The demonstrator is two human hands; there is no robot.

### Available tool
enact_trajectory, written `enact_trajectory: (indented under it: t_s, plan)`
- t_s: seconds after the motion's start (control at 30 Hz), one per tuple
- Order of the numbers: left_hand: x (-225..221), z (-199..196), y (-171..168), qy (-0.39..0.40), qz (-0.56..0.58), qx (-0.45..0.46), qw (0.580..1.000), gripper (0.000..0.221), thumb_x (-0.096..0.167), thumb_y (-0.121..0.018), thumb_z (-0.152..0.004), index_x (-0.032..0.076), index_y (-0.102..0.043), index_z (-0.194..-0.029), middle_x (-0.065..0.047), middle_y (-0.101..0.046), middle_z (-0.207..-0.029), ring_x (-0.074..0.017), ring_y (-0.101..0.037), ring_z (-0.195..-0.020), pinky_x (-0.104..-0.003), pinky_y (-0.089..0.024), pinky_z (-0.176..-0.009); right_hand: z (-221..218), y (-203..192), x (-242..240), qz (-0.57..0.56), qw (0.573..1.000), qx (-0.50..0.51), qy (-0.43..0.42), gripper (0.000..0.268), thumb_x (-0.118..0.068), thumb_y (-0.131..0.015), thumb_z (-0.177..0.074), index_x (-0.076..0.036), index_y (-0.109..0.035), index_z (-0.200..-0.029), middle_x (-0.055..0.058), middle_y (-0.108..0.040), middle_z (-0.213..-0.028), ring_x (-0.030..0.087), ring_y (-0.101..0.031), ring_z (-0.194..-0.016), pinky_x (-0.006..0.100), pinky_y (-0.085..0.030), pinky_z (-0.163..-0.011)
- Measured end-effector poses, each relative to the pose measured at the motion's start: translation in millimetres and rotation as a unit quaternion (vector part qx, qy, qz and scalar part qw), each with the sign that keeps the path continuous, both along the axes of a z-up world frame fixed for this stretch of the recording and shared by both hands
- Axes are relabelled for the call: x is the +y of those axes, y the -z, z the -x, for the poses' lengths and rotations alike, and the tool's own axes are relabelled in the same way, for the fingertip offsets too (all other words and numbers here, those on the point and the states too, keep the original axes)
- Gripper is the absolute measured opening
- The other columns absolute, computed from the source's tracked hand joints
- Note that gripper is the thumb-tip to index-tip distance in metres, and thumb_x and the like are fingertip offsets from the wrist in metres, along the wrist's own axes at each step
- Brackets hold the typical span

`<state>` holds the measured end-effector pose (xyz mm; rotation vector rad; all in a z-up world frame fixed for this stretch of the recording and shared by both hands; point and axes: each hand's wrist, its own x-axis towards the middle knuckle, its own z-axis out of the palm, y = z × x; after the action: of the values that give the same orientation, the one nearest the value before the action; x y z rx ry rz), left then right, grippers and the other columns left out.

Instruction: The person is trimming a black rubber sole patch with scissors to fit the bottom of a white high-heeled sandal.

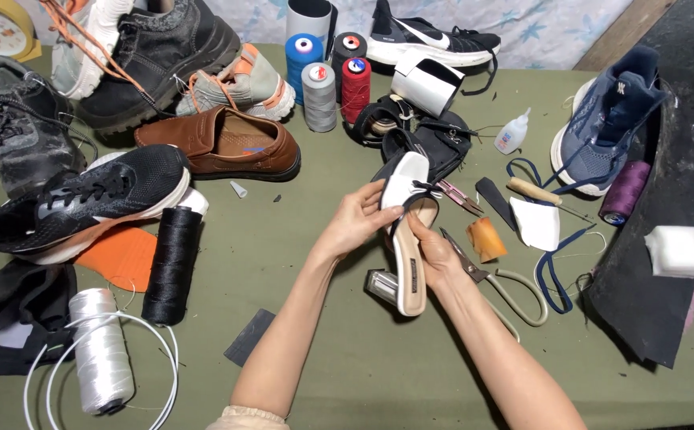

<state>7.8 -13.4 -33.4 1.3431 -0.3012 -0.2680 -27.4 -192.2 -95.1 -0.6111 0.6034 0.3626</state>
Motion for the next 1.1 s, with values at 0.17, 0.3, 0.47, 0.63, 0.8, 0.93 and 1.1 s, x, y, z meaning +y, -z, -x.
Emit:
enact_trajectory:
  t_s: [0.17, 0.3, 0.47, 0.63, 0.8, 0.93, 1.1]
  plan:
    - [-6.6, 23.4, -56.0, -0.041, -0.132, 0.018, 0.99, 0.093, 0.024, -0.087, -0.078, -0.015, -0.038, -0.147, -0.04, -0.053, -0.137, -0.0424, -0.056, -0.127, -0.044, -0.051, -0.105, 6.2, -14.7, 12.0, 0.11, 0.993, -0.01, 0.032, 0.043, -0.029, -0.079, -0.091, 0.003, -0.065, -0.116, 0.018, -0.074, -0.106, 0.025, -0.073, -0.09, 0.043, -0.062, -0.085]
    - [-10.0, 22.8, -47.5, -0.093, -0.182, 0.012, 0.979, 0.081, 0.002, -0.075, -0.073, -0.012, -0.043, -0.145, -0.033, -0.063, -0.131, -0.0377, -0.064, -0.12, -0.045, -0.053, -0.101, 12.2, -27.9, 32.2, 0.241, 0.968, -0.024, 0.063, 0.056, -0.034, -0.085, -0.086, 0.01, -0.059, -0.109, 0.023, -0.071, -0.094, 0.024, -0.071, -0.08, 0.042, -0.063, -0.074]
    - [-9.9, 18.6, -39.7, -0.095, -0.151, 0.045, 0.983, 0.078, 0.002, -0.074, -0.07, -0.01, -0.048, -0.143, -0.029, -0.067, -0.126, -0.0339, -0.067, -0.117, -0.042, -0.056, -0.099, 16.8, -40.0, 40.3, 0.247, 0.964, -0.03, 0.089, 0.049, -0.035, -0.084, -0.087, 0.005, -0.06, -0.104, 0.02, -0.073, -0.085, 0.026, -0.075, -0.071, 0.038, -0.063, -0.065]
    - [-3.4, 22.3, -32.5, -0.102, -0.16, 0.051, 0.98, 0.076, 0.005, -0.074, -0.071, -0.007, -0.05, -0.142, -0.025, -0.07, -0.12, -0.0295, -0.072, -0.111, -0.041, -0.058, -0.095, 8.3, -12.8, 36.3, 0.223, 0.97, -0.054, 0.084, 0.049, -0.034, -0.086, -0.085, 0.004, -0.06, -0.104, 0.022, -0.074, -0.083, 0.027, -0.075, -0.066, 0.039, -0.064, -0.059]
    - [-1.6, 38.2, -42.3, -0.125, -0.166, 0.059, 0.976, 0.072, 0.01, -0.075, -0.079, -0.008, -0.048, -0.144, -0.022, -0.069, -0.104, -0.0243, -0.072, -0.096, -0.038, -0.06, -0.086, 4.8, -8.9, 38.8, 0.23, 0.967, -0.07, 0.086, 0.047, -0.032, -0.085, -0.086, 0.004, -0.06, -0.104, 0.022, -0.074, -0.081, 0.027, -0.075, -0.064, 0.039, -0.064, -0.056]
    - [-3.6, 26.6, -2.4, -0.131, -0.197, 0.068, 0.969, 0.061, 0.024, -0.079, -0.081, -0.003, -0.061, -0.133, -0.015, -0.074, -0.099, -0.0216, -0.075, -0.091, -0.033, -0.062, -0.075, 4.6, -10.3, 42.8, 0.257, 0.958, -0.089, 0.095, 0.046, -0.032, -0.085, -0.086, 0.002, -0.061, -0.103, 0.021, -0.074, -0.082, 0.025, -0.075, -0.064, 0.037, -0.063, -0.057]
    - [1.6, 19.9, 28.8, -0.179, -0.089, 0.078, 0.977, 0.04, 0.019, -0.078, -0.087, -0.006, -0.066, -0.115, -0.014, -0.068, -0.087, -0.0176, -0.066, -0.08, -0.034, -0.059, -0.068, 2.3, -9.6, 49.9, 0.312, 0.936, -0.143, 0.082, 0.045, -0.033, -0.087, -0.085, 0.001, -0.065, -0.107, 0.018, -0.075, -0.083, 0.022, -0.075, -0.066, 0.035, -0.065, -0.058]
